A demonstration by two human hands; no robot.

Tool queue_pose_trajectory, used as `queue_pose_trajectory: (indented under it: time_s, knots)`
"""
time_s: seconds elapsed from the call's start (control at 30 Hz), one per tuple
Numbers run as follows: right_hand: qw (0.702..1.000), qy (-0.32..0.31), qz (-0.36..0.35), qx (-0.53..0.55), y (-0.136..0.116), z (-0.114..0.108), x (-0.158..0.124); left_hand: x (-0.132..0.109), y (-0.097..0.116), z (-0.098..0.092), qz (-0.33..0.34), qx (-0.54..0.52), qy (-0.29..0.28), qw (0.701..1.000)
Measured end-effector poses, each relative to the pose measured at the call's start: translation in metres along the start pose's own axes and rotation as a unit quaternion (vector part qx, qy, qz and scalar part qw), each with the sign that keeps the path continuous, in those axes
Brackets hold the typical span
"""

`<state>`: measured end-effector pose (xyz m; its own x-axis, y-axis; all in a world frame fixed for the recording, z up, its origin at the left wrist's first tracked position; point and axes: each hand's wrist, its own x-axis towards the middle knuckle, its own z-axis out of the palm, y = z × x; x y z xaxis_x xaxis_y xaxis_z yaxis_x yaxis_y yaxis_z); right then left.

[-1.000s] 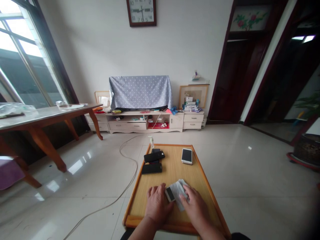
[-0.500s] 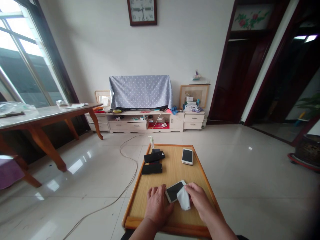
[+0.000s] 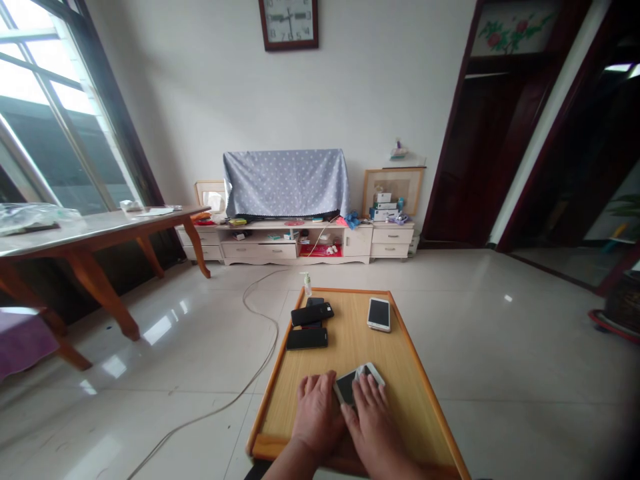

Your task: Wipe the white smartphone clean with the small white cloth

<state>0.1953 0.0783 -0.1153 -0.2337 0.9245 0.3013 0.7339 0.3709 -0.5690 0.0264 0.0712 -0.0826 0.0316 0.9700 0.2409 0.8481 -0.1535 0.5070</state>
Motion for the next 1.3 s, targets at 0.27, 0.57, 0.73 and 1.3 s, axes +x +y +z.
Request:
queue_pose_trajectory:
  time_s: [0.27,0.57,0.73,1.3]
  knots:
    - [0.989,-0.081,-0.018,-0.124,0.010,-0.015,0.025,-0.001,0.005,-0.005,-0.006,-0.003,0.006,1.000]
    - [0.984,-0.142,-0.083,-0.071,-0.015,0.005,0.006,-0.001,0.006,-0.008,-0.007,0.004,-0.008,1.000]
    - [0.984,-0.139,-0.042,-0.104,-0.004,-0.012,0.024,-0.003,0.006,-0.007,-0.014,-0.004,0.000,1.000]
    - [0.977,-0.118,-0.004,-0.175,0.021,0.001,0.046,-0.003,-0.008,0.000,-0.041,-0.023,-0.013,0.999]
